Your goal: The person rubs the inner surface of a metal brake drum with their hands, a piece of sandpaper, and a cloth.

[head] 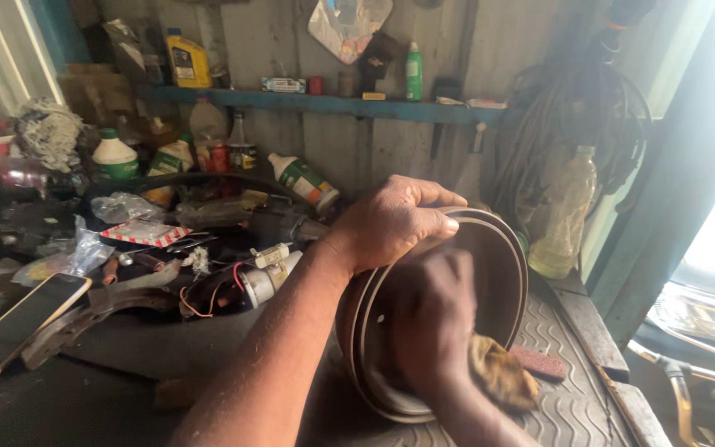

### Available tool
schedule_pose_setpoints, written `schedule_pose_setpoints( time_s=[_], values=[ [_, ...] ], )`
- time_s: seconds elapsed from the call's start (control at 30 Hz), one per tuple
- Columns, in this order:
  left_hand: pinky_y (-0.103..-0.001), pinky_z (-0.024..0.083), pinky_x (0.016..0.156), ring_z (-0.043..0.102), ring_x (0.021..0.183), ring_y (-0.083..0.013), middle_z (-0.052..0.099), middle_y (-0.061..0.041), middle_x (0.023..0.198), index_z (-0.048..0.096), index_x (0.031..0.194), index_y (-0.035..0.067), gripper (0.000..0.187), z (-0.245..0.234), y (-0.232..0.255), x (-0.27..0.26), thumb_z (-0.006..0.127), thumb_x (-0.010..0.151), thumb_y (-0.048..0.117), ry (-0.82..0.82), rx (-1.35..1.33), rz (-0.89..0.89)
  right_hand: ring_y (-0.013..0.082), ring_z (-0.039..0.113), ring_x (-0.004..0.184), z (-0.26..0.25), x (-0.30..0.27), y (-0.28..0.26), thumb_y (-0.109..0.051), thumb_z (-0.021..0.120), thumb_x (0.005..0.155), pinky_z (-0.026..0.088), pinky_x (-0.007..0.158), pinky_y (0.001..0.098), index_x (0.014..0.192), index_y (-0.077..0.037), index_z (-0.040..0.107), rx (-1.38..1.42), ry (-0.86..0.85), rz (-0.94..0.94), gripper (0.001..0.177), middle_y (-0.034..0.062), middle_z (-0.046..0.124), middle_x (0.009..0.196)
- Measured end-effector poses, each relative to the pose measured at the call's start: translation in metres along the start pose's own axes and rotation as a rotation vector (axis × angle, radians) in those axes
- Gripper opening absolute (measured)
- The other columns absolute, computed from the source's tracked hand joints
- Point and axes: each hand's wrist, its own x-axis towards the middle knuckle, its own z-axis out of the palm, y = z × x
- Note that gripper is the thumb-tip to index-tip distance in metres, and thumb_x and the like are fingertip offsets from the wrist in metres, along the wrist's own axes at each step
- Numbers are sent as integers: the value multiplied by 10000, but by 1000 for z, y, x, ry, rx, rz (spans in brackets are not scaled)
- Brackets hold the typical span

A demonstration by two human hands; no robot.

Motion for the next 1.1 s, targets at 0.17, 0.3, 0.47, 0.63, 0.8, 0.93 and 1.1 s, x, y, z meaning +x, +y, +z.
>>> schedule_pose_setpoints(
  time_s=[0.17, 0.3, 0.47, 0.63, 0.8, 0.93, 1.1],
  values=[
    [-273, 528, 898, 696, 986, -162, 784, -103, 1066, 734, 1209, -53, 475, -10, -7, -5, 652, 802, 176, -5, -44, -16, 326, 678, 968, -47, 4, 7, -64, 733, 720, 546, 823, 398, 858, -109, 707, -25, -658, -429, 147, 82, 657, 991],
    [-283, 531, 892, 686, 977, -168, 769, -124, 1062, 707, 1221, -49, 451, -3, -5, 6, 674, 823, 159, -62, -180, -92, 334, 691, 946, -40, 27, -19, -37, 626, 858, 560, 847, 422, 982, -122, 676, 295, -189, 524, 158, 84, 692, 948],
    [-282, 541, 888, 687, 964, -157, 777, -127, 1061, 739, 1214, -44, 443, -3, -5, 12, 668, 842, 186, -79, -36, -17, 367, 643, 1060, -12, -18, -36, 63, 579, 757, 465, 1024, 491, 1095, -17, 636, 518, -261, 85, 352, 138, 653, 1026],
    [-273, 550, 886, 707, 1003, -151, 779, -97, 1136, 731, 1226, -19, 474, -10, -10, 1, 666, 837, 243, -27, 60, 73, 362, 661, 1074, -56, 1, 6, -93, 736, 736, 443, 1043, 494, 1085, -93, 710, 35, -620, -278, 349, 125, 696, 997],
    [-288, 528, 961, 700, 1057, -170, 775, -123, 1140, 723, 1228, -32, 473, -4, -11, 18, 698, 847, 246, -100, -89, -30, 355, 620, 1127, -66, 31, -3, -176, 749, 749, 516, 961, 449, 1142, -90, 737, -158, -365, -584, 402, 128, 665, 1127],
    [-289, 530, 934, 709, 1012, -162, 799, -108, 1064, 747, 1203, -6, 468, 8, -8, 29, 699, 831, 273, -93, 87, -65, 335, 586, 1235, -56, 42, 20, -163, 663, 761, 459, 1060, 468, 1172, -90, 709, -276, -378, -927, 420, 141, 633, 1262],
    [-289, 542, 927, 728, 1001, -159, 796, -91, 1047, 733, 1203, -9, 464, 4, -12, 27, 702, 835, 272, -98, 31, -22, 347, 567, 1207, -73, 43, 64, -179, 670, 701, 351, 1148, 515, 1234, -47, 664, -724, -387, -766, 550, 145, 632, 1136]
  ],
)
